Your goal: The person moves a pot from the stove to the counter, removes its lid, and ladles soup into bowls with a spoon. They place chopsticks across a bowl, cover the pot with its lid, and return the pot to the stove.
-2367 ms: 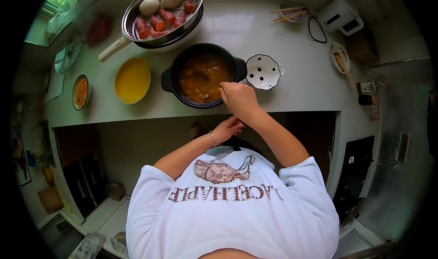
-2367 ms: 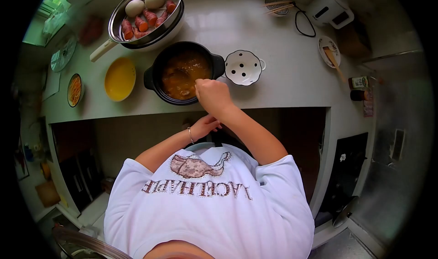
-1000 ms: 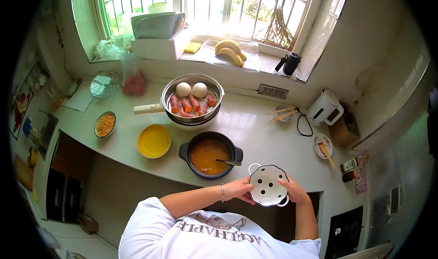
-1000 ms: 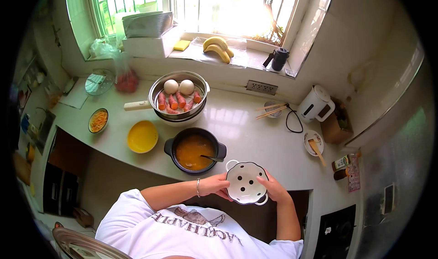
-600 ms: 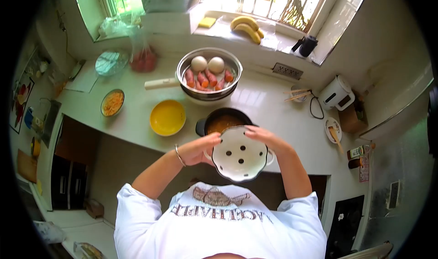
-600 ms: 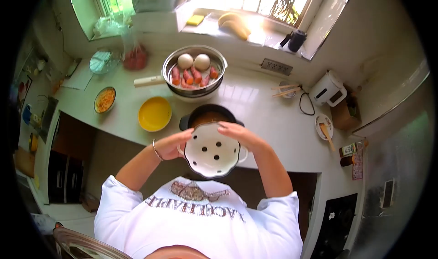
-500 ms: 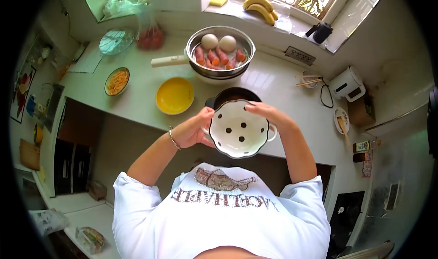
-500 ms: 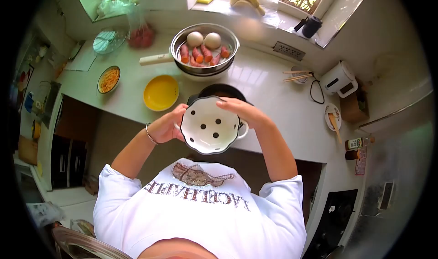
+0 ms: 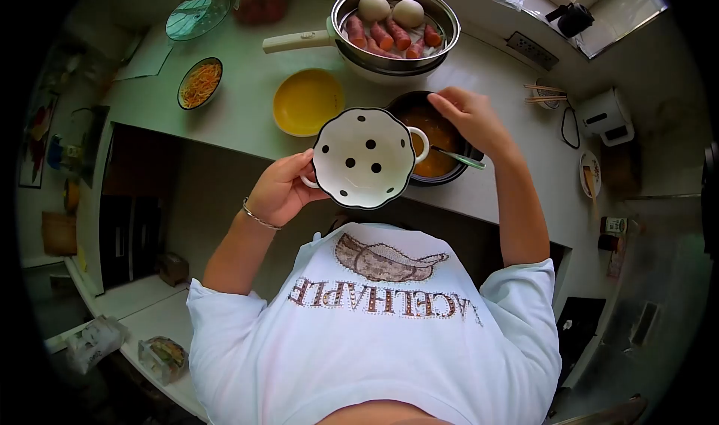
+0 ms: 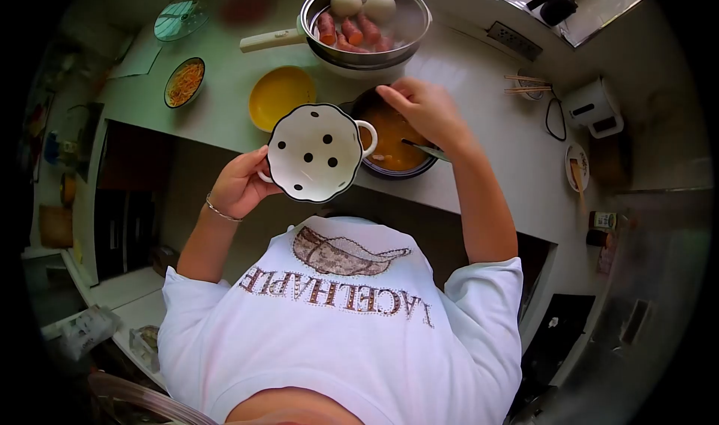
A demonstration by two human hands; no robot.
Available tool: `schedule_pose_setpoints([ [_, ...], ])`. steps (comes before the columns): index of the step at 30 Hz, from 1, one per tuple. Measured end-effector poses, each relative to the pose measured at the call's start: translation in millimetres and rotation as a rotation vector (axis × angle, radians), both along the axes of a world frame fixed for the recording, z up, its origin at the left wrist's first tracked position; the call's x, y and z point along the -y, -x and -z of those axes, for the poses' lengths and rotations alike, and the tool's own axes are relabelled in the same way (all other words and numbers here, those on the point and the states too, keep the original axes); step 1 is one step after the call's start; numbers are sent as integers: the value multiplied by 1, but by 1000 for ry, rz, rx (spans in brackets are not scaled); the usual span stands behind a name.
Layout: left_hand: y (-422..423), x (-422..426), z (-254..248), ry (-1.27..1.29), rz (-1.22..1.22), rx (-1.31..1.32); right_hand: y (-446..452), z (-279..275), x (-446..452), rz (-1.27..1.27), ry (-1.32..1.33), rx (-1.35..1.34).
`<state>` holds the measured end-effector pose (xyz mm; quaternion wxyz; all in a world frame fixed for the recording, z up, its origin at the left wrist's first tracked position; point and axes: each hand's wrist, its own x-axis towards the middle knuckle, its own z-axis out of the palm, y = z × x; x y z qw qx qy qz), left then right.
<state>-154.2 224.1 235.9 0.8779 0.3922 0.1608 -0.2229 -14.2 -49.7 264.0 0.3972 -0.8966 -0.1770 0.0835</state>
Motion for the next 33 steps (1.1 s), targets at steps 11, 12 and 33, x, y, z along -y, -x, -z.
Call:
schedule_pose_setpoints([
  [11,12,-36,53,71,-412,-38,63,94,106,502,-30,-396],
  [12,11,-36,57,69,-403,-43,62,103,103,511,-33,-401],
  [33,16,-38,85,157,-311,-55,30,96,87,40,404,527],
])
